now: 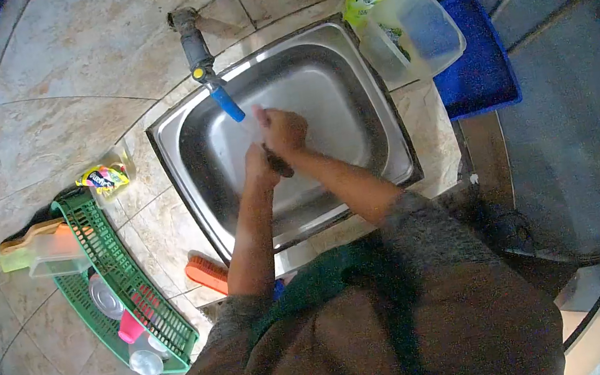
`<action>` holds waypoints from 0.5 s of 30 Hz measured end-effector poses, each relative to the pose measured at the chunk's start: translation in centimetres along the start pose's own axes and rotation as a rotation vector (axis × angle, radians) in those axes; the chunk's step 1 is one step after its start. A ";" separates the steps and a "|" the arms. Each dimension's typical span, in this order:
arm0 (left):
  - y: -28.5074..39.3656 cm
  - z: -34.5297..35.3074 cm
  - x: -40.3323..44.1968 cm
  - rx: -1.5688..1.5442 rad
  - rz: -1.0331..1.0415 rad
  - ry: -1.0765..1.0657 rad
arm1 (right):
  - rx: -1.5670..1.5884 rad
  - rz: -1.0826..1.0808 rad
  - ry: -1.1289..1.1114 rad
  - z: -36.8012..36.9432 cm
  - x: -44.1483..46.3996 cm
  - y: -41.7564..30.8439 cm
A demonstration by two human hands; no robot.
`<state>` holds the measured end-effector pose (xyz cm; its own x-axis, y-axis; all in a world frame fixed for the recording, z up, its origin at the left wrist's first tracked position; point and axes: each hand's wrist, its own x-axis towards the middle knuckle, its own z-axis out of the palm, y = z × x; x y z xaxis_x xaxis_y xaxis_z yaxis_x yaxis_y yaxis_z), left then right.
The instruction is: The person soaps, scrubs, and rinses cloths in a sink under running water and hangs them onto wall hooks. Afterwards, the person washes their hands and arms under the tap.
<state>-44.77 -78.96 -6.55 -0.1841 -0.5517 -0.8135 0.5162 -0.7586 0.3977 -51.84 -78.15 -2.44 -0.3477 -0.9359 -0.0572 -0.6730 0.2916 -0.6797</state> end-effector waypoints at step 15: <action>0.2 1.6 -4.1 0.823 0.766 0.065 | -0.452 -0.509 -0.298 12.3 11.1 2.0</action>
<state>-45.21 -77.44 -2.49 0.0011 -0.9693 -0.2457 -0.2391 -0.2388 0.9412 -49.06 -90.41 -13.41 0.2276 -0.9722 -0.0551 -0.9289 -0.1998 -0.3119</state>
